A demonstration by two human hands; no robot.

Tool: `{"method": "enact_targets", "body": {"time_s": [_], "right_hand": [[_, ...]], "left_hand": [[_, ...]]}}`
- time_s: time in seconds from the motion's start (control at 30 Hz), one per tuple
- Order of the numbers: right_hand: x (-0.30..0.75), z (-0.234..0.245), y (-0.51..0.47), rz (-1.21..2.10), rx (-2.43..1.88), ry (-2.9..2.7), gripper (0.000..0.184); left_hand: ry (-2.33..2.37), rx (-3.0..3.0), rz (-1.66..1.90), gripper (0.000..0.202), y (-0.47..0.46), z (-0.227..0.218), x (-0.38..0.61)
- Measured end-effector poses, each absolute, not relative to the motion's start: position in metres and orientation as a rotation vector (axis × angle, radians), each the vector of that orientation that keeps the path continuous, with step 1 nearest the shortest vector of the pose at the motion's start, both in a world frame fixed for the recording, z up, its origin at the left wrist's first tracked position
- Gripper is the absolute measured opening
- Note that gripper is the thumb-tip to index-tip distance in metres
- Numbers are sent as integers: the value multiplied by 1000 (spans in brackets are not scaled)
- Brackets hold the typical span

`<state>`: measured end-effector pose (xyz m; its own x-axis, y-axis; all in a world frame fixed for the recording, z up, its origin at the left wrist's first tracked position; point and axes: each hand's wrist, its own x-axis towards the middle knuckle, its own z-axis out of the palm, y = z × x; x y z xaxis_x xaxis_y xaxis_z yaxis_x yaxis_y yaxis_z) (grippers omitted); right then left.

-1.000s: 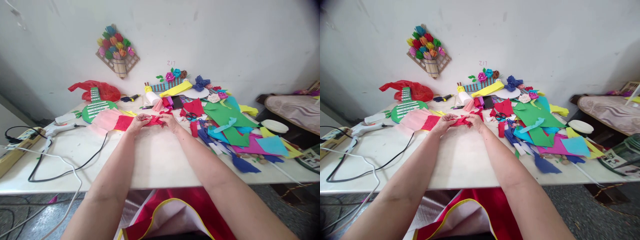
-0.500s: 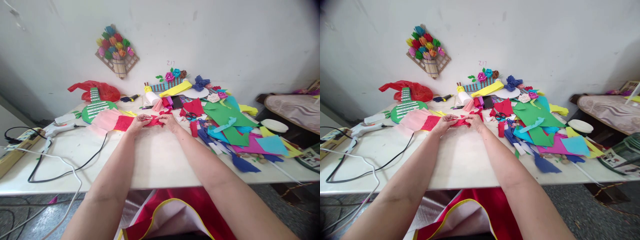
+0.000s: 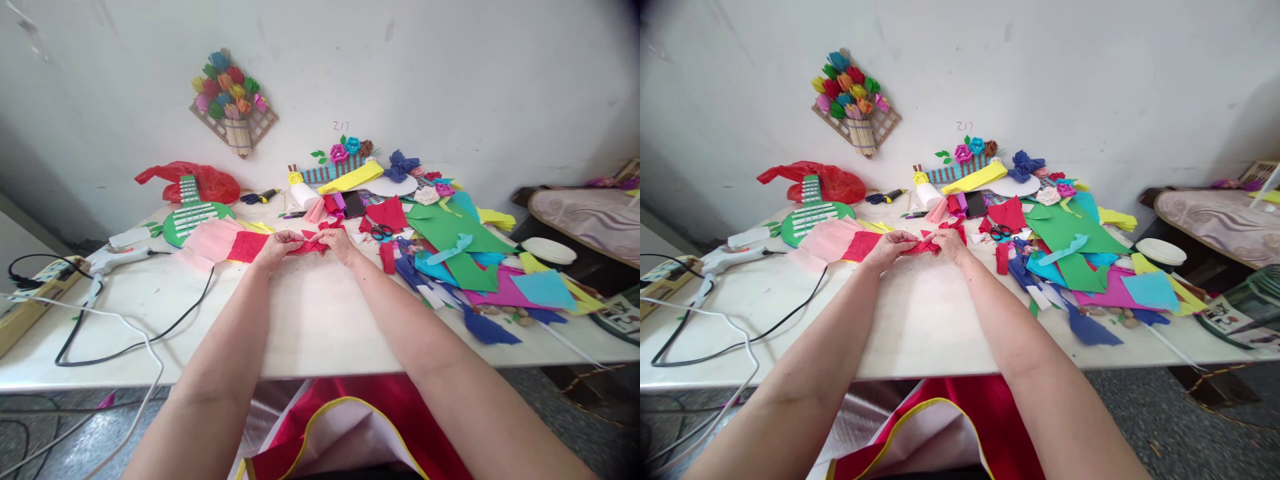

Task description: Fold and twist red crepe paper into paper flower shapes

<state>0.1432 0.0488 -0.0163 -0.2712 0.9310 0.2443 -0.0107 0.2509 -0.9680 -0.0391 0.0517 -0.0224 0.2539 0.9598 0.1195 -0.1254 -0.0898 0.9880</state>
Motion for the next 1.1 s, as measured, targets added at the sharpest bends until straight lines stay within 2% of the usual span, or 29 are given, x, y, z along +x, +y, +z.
{"method": "enact_targets", "body": {"time_s": [0.2,0.47,0.73,1.1], "right_hand": [[146,-18,49,1322,-865,-1474,28],[142,-24,51,1165,-1067,-1601,35],[139,-27,52,959,-1136,-1694,33],[138,-27,52,1021,-1062,-1723,34]], "left_hand": [[903,1362,1146,35,53,-22,-40],[840,1445,1079,45,50,-21,-36],[914,1478,1077,40,47,-19,-33],[987,1354,907,34,44,-17,-35]]}}
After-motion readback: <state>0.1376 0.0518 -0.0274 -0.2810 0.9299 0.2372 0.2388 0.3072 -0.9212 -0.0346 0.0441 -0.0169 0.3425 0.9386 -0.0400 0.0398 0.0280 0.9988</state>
